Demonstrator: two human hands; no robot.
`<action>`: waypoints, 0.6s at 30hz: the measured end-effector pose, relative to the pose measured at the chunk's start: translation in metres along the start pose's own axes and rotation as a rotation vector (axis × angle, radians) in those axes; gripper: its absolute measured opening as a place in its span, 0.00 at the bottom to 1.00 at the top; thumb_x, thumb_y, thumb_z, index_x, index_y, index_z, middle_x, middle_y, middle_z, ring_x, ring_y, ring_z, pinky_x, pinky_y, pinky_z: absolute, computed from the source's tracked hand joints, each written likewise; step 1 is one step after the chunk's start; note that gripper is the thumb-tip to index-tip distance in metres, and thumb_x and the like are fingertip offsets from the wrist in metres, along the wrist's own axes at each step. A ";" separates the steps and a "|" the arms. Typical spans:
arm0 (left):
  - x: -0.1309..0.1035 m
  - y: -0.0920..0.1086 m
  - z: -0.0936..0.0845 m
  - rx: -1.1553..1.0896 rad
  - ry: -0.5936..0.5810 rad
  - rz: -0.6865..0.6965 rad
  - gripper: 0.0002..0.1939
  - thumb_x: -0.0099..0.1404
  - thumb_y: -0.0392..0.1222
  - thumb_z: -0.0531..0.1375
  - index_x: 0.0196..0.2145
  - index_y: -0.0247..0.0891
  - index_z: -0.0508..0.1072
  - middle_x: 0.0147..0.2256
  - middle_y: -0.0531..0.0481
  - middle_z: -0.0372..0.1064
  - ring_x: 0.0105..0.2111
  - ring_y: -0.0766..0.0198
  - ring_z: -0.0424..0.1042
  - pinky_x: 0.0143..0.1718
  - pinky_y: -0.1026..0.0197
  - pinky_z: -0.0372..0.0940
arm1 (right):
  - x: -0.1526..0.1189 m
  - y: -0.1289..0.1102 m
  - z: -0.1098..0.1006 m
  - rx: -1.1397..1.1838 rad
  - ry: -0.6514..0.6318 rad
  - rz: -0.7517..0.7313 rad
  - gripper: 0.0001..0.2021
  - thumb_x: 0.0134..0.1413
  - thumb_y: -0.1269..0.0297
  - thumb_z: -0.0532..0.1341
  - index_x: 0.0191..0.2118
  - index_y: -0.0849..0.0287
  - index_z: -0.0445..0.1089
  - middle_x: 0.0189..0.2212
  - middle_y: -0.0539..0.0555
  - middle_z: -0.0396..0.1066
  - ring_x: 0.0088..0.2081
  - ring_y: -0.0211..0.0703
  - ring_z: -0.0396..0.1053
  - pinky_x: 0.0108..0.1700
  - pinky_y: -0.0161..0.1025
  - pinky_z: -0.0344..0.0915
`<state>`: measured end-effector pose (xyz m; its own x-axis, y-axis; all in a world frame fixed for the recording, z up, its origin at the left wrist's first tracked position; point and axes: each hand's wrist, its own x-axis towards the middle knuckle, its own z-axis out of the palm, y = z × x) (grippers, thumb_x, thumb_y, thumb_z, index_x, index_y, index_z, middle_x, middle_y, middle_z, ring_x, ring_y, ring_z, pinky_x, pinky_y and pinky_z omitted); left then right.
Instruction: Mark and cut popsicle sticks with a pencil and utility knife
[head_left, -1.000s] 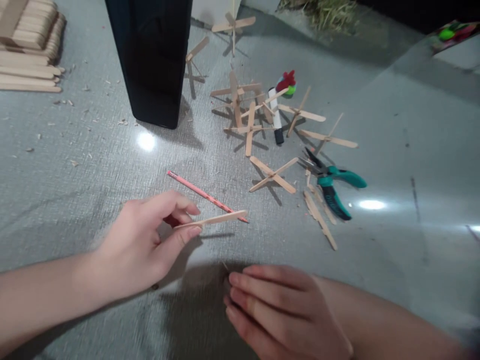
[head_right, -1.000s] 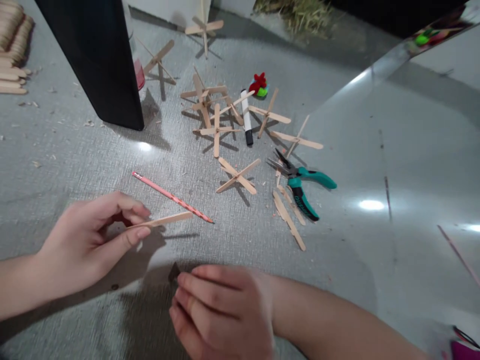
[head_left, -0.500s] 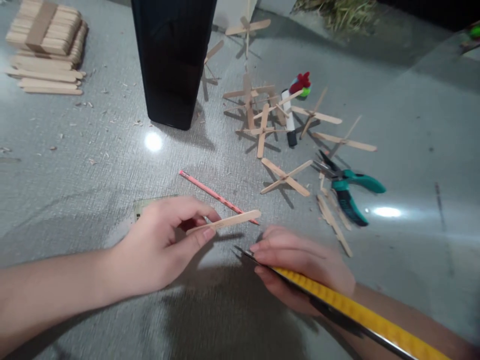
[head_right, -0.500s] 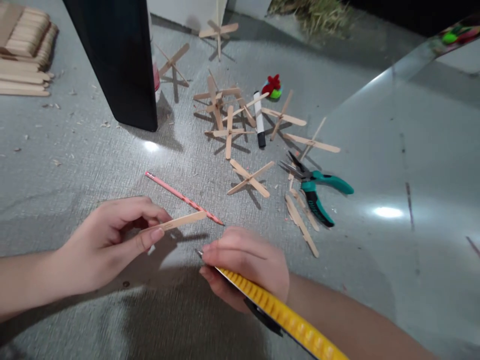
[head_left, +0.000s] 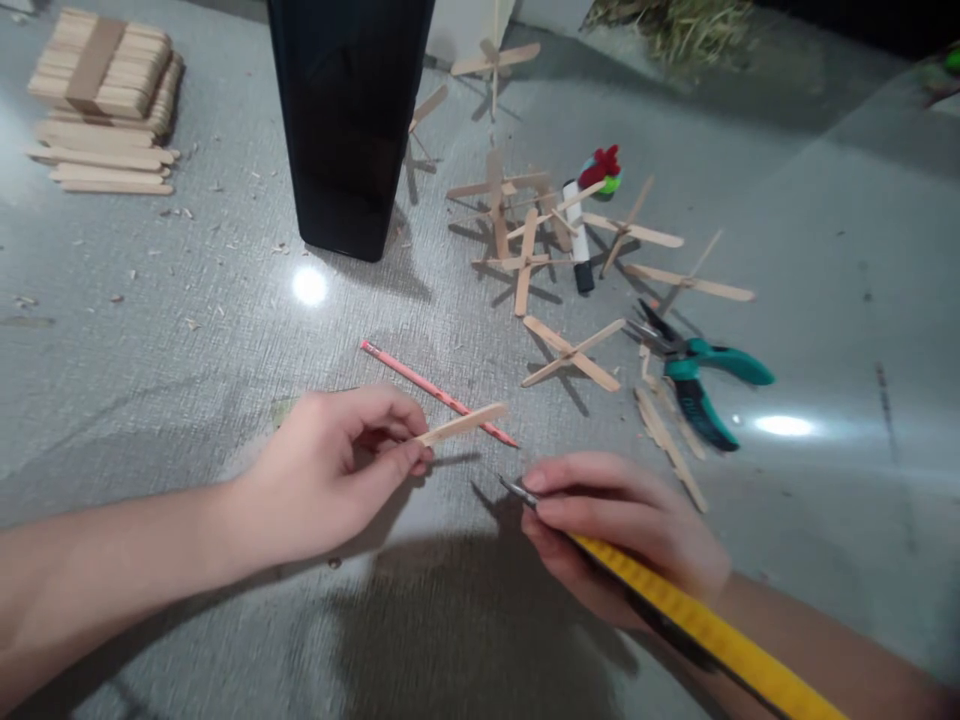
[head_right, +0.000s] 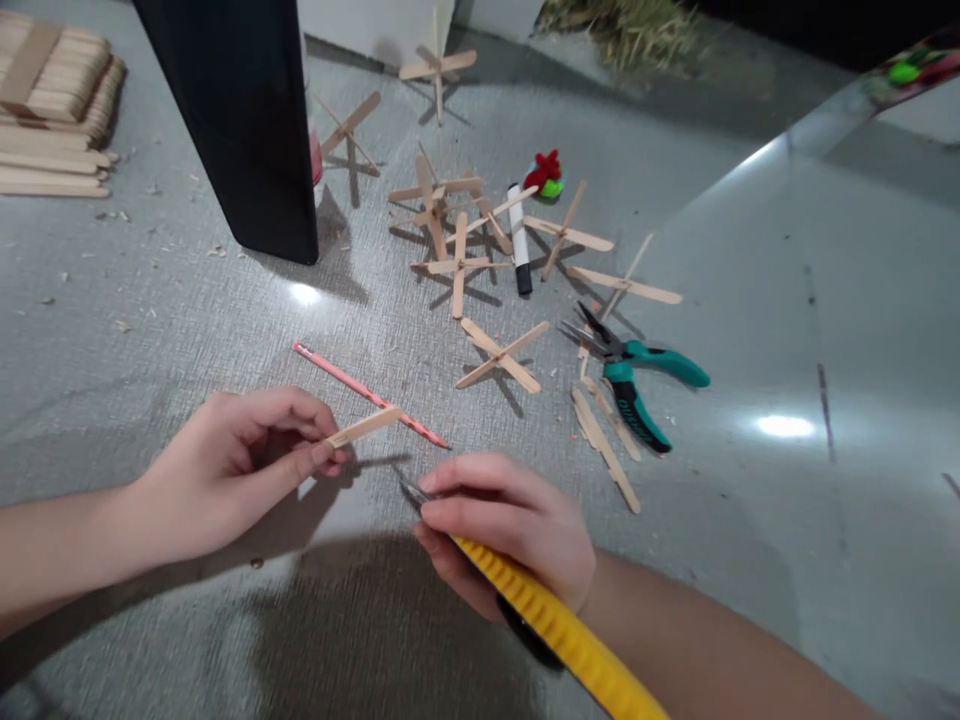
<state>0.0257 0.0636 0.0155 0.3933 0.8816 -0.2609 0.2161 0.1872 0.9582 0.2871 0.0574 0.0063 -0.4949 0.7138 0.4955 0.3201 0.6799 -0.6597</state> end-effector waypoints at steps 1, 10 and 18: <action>-0.001 -0.002 0.000 -0.042 -0.010 0.006 0.01 0.69 0.35 0.59 0.39 0.36 0.71 0.33 0.50 0.78 0.34 0.66 0.80 0.35 0.67 0.75 | 0.000 0.000 0.000 0.027 0.020 0.013 0.10 0.54 0.78 0.63 0.40 0.59 0.73 0.37 0.56 0.76 0.32 0.38 0.79 0.33 0.31 0.79; -0.004 -0.009 0.004 -0.096 -0.057 0.163 0.29 0.71 0.31 0.55 0.66 0.45 0.56 0.51 0.42 0.68 0.41 0.62 0.82 0.41 0.64 0.78 | -0.005 0.000 0.001 0.123 0.042 0.055 0.15 0.53 0.80 0.60 0.46 0.60 0.73 0.39 0.56 0.74 0.31 0.37 0.78 0.32 0.31 0.79; -0.003 -0.007 -0.002 0.492 0.166 0.518 0.16 0.69 0.31 0.60 0.53 0.39 0.69 0.36 0.51 0.80 0.33 0.66 0.81 0.37 0.66 0.76 | -0.021 0.009 0.007 0.129 0.098 0.110 0.18 0.59 0.78 0.60 0.52 0.53 0.72 0.48 0.58 0.75 0.28 0.35 0.76 0.29 0.34 0.79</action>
<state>0.0216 0.0601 0.0097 0.4219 0.8656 0.2696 0.4308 -0.4530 0.7805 0.2948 0.0471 -0.0137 -0.3800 0.7997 0.4649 0.2588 0.5744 -0.7766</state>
